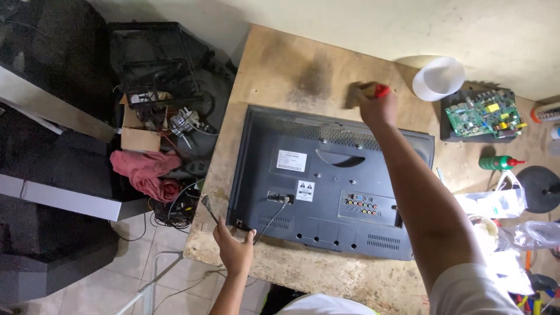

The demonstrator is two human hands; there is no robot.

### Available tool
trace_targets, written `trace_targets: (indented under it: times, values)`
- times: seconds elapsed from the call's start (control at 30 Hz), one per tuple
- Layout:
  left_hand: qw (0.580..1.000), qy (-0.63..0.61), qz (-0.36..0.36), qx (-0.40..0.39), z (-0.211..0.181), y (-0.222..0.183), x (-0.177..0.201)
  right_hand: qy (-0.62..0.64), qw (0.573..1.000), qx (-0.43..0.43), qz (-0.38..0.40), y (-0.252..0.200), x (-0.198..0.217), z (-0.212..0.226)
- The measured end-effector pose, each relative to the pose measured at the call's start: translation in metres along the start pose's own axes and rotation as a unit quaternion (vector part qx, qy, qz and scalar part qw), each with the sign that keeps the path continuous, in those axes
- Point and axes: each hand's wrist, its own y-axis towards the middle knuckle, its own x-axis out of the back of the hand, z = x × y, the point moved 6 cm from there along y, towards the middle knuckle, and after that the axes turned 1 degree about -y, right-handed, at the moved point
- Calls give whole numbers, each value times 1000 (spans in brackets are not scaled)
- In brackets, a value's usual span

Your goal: Removing screws from the back panel of a television using an electric screwdriver on a repair bench.

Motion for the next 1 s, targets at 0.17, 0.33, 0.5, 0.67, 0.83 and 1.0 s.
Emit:
trace_targets:
  times: [0.17, 0.33, 0.5, 0.67, 0.83, 1.0]
  values:
    - [1000, -5, -8, -10, 5, 4, -3, 165, 928, -32, 332, -62, -8, 61]
    - [1000, 2, -2, 4, -4, 3, 0, -75, 987, -47, 131, 39, 31, -87]
    - [999, -2, 20, 48, -14, -7, 6, -94, 993, 61, 33, 15, 73, -81]
    - [997, -2, 27, 77, -20, -7, 8, 154, 961, -75, 218, -21, 97, -76]
    - [997, -7, 19, 77, -25, -10, 10, -364, 923, -81, 93, 31, 143, -164]
    - [997, 2, 18, 75, -29, -10, 9, -375, 901, -95, 197, 6, 83, -118]
